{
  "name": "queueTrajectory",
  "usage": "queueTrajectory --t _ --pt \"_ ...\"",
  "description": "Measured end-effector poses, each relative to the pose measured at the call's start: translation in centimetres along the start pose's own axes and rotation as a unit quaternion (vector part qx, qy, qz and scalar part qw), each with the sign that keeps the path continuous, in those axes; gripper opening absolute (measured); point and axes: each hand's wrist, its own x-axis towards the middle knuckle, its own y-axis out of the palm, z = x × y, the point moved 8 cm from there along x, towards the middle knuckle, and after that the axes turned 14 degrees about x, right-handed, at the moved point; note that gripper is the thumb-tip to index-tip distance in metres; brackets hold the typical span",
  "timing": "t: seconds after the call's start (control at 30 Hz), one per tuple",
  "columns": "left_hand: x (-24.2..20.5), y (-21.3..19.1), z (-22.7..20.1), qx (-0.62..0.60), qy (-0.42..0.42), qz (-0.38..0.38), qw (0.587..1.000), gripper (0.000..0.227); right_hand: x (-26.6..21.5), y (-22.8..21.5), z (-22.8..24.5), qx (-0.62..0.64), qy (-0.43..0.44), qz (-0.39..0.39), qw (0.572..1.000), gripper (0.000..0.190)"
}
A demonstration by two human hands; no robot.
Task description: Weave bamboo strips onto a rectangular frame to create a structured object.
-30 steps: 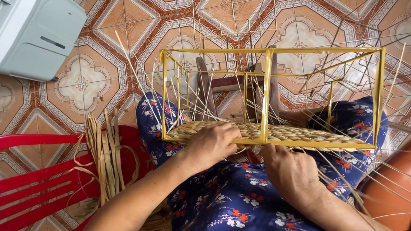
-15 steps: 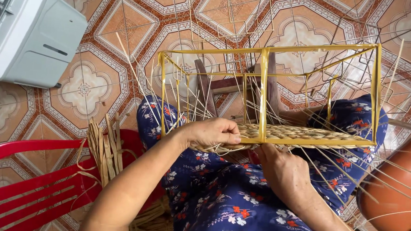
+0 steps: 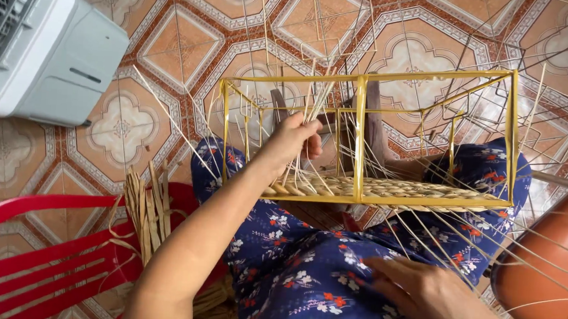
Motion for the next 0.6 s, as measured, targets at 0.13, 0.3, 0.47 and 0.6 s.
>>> queueTrajectory --t 0.13,0.3,0.47,0.6 --pt "-5.3 -1.1 -6.3 -0.301 0.088 0.129 0.941 0.024 -4.6 0.0 -3.8 0.064 -0.116 0.034 0.991 0.048" --pt "-8.4 -7.6 -9.2 -0.202 0.188 -0.063 0.959 0.025 -4.5 0.6 -8.1 -0.012 0.107 0.060 0.992 0.052" --pt "-20.1 -13.0 -16.0 0.144 0.338 -0.477 0.799 0.037 -6.5 -0.5 -12.3 -0.101 0.161 -0.026 0.981 0.049" --pt "-22.4 -5.2 -17.8 0.160 0.474 -0.317 0.806 0.039 -7.0 -2.5 -11.2 -0.038 0.228 -0.109 0.967 0.042"
